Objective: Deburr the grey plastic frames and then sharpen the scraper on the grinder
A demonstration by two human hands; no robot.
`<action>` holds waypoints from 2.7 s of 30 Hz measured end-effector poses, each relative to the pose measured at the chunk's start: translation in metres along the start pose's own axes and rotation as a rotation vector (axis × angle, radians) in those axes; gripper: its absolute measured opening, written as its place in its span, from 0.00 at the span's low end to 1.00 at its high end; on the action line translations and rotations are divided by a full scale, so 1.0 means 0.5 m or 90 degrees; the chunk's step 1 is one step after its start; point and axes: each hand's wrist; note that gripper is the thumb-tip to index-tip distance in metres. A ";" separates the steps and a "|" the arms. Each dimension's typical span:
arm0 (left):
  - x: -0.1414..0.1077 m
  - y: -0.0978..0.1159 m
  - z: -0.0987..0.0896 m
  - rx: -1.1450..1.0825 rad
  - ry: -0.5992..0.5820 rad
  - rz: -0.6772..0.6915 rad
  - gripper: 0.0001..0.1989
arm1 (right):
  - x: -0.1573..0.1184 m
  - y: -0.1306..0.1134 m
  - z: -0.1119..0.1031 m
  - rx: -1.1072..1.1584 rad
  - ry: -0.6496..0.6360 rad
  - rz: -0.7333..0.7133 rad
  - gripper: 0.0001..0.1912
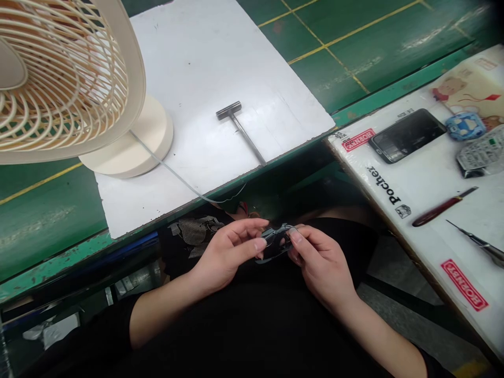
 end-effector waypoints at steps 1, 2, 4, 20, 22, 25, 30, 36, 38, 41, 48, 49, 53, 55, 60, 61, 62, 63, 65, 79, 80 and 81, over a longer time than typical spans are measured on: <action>0.000 0.004 0.002 -0.022 -0.002 -0.020 0.21 | 0.000 -0.001 0.000 0.001 -0.006 -0.004 0.18; 0.001 0.007 0.004 -0.041 -0.004 -0.043 0.21 | 0.000 -0.002 -0.001 0.003 -0.013 -0.009 0.18; 0.003 0.013 0.007 -0.059 -0.008 -0.082 0.20 | 0.001 -0.004 -0.001 0.010 -0.029 -0.018 0.18; 0.004 0.010 -0.001 -0.062 -0.047 -0.085 0.18 | 0.000 0.004 -0.001 0.056 -0.008 0.022 0.15; 0.003 0.006 -0.004 -0.021 -0.057 -0.068 0.20 | 0.001 0.003 0.000 0.055 -0.004 0.020 0.16; -0.003 0.006 -0.004 0.068 -0.047 -0.026 0.22 | 0.001 0.001 0.001 0.051 0.002 0.010 0.17; -0.017 0.020 0.000 0.221 0.005 0.037 0.16 | 0.001 -0.003 0.000 0.028 -0.001 -0.022 0.17; -0.015 0.020 -0.002 0.202 0.019 0.007 0.15 | 0.002 -0.009 -0.001 0.005 -0.011 -0.052 0.15; -0.007 0.012 -0.005 0.129 -0.007 -0.028 0.16 | 0.000 -0.010 -0.001 0.002 -0.011 -0.063 0.15; 0.002 0.004 -0.010 0.057 -0.046 -0.058 0.18 | 0.000 -0.009 0.000 -0.001 -0.011 -0.077 0.14; -0.011 0.008 -0.008 0.221 -0.028 0.024 0.30 | 0.005 -0.022 0.010 -0.043 -0.015 -0.098 0.14; -0.015 0.008 -0.007 0.279 -0.005 0.061 0.34 | 0.004 -0.028 0.015 -0.054 -0.017 -0.103 0.13; -0.019 0.010 -0.011 0.457 0.053 0.135 0.32 | 0.003 -0.059 0.029 -0.119 -0.071 -0.154 0.24; -0.014 0.010 -0.021 0.407 0.031 0.077 0.26 | 0.013 -0.071 0.011 -0.195 -0.077 -0.198 0.29; -0.005 0.011 -0.041 0.174 -0.002 -0.066 0.34 | 0.057 -0.095 -0.149 -0.544 0.248 -0.189 0.22; -0.006 0.014 -0.039 0.138 -0.008 -0.084 0.34 | 0.066 -0.098 -0.188 -0.609 0.325 -0.162 0.21; -0.008 0.018 -0.035 0.109 -0.013 -0.098 0.33 | 0.074 -0.099 -0.224 -0.666 0.386 -0.130 0.20; -0.009 0.023 -0.029 0.086 -0.018 -0.110 0.33 | 0.083 -0.099 -0.256 -0.712 0.425 -0.096 0.20; -0.012 0.033 -0.014 0.050 -0.023 -0.122 0.33 | 0.096 -0.095 -0.303 -0.770 0.457 -0.030 0.20; -0.016 0.060 0.029 -0.147 -0.225 -0.043 0.29 | 0.007 -0.116 -0.212 -0.480 0.344 -0.238 0.28; -0.015 0.062 0.030 -0.149 -0.231 -0.030 0.29 | -0.006 -0.119 -0.192 -0.466 0.246 -0.257 0.25; -0.015 0.062 0.031 -0.149 -0.235 -0.019 0.30 | -0.017 -0.123 -0.175 -0.467 0.160 -0.270 0.22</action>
Point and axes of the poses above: each hand's wrist, its own x-axis towards the middle knuckle, its own z-axis out of the palm, y = z × x, and after that the axes turned 14 degrees about -z, right-handed
